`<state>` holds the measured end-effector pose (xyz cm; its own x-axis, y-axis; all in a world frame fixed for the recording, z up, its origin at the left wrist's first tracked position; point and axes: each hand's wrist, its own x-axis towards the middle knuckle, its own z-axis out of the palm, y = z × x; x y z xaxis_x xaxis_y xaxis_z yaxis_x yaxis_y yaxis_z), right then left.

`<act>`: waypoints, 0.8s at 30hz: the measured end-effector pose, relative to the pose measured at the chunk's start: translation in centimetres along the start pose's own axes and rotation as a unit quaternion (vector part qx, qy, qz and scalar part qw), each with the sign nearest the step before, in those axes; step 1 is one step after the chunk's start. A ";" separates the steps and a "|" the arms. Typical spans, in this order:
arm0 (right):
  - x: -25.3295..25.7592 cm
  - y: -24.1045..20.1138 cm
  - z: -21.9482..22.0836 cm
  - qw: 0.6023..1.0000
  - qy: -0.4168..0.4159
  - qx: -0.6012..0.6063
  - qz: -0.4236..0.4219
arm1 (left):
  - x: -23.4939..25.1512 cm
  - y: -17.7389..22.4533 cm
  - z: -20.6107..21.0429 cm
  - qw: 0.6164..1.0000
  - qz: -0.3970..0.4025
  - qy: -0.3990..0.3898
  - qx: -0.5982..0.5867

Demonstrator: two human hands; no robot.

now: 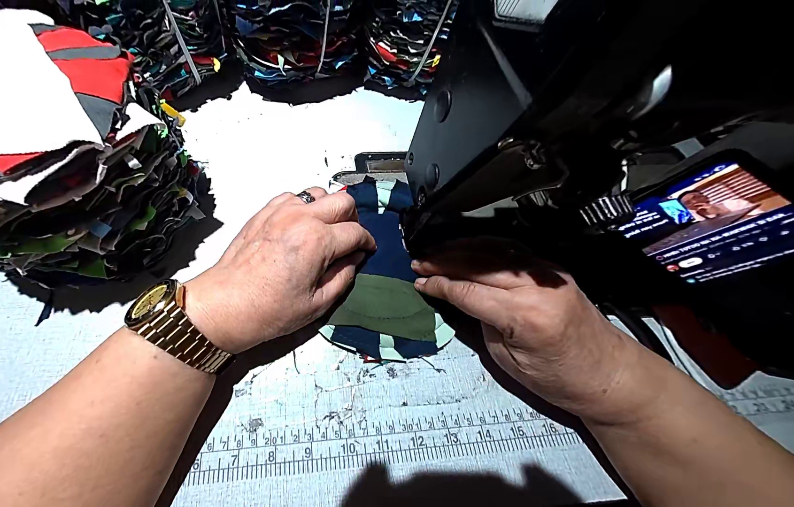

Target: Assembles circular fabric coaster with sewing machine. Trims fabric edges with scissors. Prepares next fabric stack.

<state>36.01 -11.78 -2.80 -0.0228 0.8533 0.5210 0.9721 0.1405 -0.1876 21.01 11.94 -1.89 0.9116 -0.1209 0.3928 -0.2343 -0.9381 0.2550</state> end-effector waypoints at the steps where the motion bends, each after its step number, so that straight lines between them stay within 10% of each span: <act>1: 0.0 0.0 0.0 1.000 0.001 -0.002 0.002 | 0.0 0.0 0.0 1.000 0.000 0.000 -0.001; 24: -0.2 -0.6 0.7 0.999 -0.041 -0.021 -0.008 | -0.1 -1.3 0.4 0.998 0.037 -0.019 -0.054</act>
<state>35.25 -11.73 -3.40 -0.0558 0.8897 0.4531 0.9804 0.1347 -0.1439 21.31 13.09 -2.61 0.9023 -0.2030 0.3803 -0.3345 -0.8861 0.3209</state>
